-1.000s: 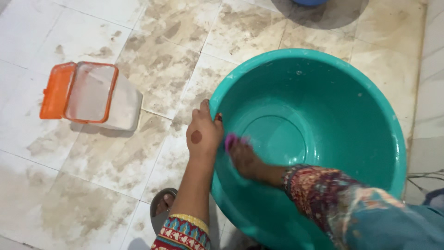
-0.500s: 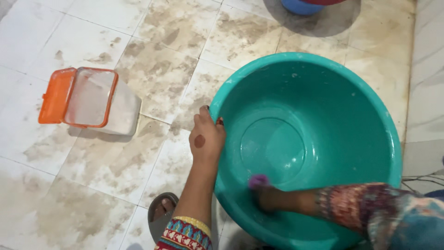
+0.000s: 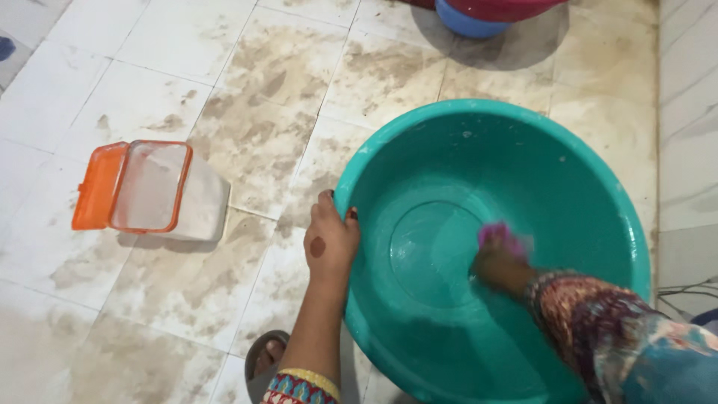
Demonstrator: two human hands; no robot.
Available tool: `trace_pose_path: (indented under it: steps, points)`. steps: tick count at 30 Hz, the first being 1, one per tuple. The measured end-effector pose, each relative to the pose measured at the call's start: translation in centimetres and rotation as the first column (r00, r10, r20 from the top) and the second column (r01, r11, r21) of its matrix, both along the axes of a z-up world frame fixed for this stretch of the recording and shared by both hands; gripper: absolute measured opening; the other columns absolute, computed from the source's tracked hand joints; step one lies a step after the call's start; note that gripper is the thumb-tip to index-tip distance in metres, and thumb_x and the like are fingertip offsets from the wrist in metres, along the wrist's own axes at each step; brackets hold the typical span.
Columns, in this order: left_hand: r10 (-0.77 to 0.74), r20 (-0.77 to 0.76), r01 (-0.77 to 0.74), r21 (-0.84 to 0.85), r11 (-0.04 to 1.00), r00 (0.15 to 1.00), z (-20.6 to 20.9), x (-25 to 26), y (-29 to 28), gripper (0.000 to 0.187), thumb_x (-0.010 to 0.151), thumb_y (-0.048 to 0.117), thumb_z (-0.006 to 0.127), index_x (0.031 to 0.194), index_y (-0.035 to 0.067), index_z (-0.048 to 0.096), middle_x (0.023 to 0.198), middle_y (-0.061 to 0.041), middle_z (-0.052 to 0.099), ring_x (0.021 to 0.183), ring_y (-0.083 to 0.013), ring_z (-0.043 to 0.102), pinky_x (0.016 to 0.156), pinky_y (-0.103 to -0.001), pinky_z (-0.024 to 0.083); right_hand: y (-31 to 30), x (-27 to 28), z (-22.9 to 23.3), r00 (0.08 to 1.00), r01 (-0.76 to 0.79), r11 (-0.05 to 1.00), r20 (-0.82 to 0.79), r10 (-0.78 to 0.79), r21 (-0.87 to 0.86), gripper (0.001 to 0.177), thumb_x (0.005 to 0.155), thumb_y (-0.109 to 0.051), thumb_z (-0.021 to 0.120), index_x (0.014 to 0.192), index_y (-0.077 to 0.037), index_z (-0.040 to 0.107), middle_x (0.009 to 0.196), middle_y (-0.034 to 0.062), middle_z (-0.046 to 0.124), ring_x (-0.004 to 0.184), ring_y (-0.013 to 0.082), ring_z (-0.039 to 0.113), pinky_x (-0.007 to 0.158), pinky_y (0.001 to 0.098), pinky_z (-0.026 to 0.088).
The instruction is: The person scrubs the inside and outside of a large turquoise plastic tub with a purple cloth and then sets it down on the floor.
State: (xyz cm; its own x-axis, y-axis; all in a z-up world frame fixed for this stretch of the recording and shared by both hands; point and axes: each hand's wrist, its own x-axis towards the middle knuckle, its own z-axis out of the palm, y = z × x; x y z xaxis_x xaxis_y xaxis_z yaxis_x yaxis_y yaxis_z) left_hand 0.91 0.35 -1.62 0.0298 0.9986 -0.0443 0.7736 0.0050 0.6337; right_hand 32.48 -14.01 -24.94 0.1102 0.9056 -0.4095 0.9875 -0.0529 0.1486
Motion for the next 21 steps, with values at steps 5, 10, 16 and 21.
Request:
trace_pose_path:
  steps: [5,10,16,21]
  points:
    - [0.012,-0.025,-0.012,-0.017,1.0,1.0,0.1,0.2,-0.3,0.047,0.093,0.027,0.067,0.132,0.005,0.053,0.112,-0.024,0.065,0.091,-0.0443,0.068,0.078,-0.052,0.055,-9.1,-9.6,0.8,0.959,-0.241,0.97,-0.161,0.233,-0.034,0.093,0.091,-0.065,0.051,0.154,0.0,0.028,0.159,0.0275,0.028,0.145,0.0459,0.029,0.113,0.0673,0.024]
    - [0.012,-0.054,-0.013,-0.016,1.0,0.998,0.3,0.1,-0.1,0.048,0.092,0.026,0.066,0.134,0.006,0.053,0.112,-0.024,0.065,0.09,-0.045,0.068,0.077,-0.052,0.055,0.3,-17.5,0.6,0.946,-0.294,0.955,-0.132,0.297,0.043,0.096,0.092,-0.07,0.05,0.153,0.002,0.03,0.157,0.0286,0.032,0.143,0.0456,0.033,0.111,0.0682,0.028]
    - [-0.006,-0.036,0.005,-0.029,1.0,0.999,0.5,-0.2,-0.1,0.048,0.093,0.026,0.065,0.133,0.003,0.052,0.112,-0.025,0.065,0.09,-0.0447,0.068,0.076,-0.051,0.055,10.2,-0.7,-0.8,0.997,0.036,0.999,0.063,-0.034,-0.041,0.114,0.081,-0.075,0.059,0.157,-0.002,0.013,0.165,0.0246,0.012,0.151,0.0458,0.013,0.114,0.0687,0.015]
    - [0.008,-0.028,-0.009,-0.022,1.0,1.0,0.7,0.4,0.0,0.048,0.094,0.026,0.064,0.134,0.002,0.052,0.112,-0.025,0.064,0.089,-0.0443,0.069,0.075,-0.05,0.056,-0.3,4.4,-1.3,0.994,-0.008,0.999,0.113,0.014,-0.05,0.107,0.088,-0.068,0.055,0.157,0.002,0.014,0.164,0.0309,0.013,0.149,0.0495,0.016,0.112,0.0677,0.019]
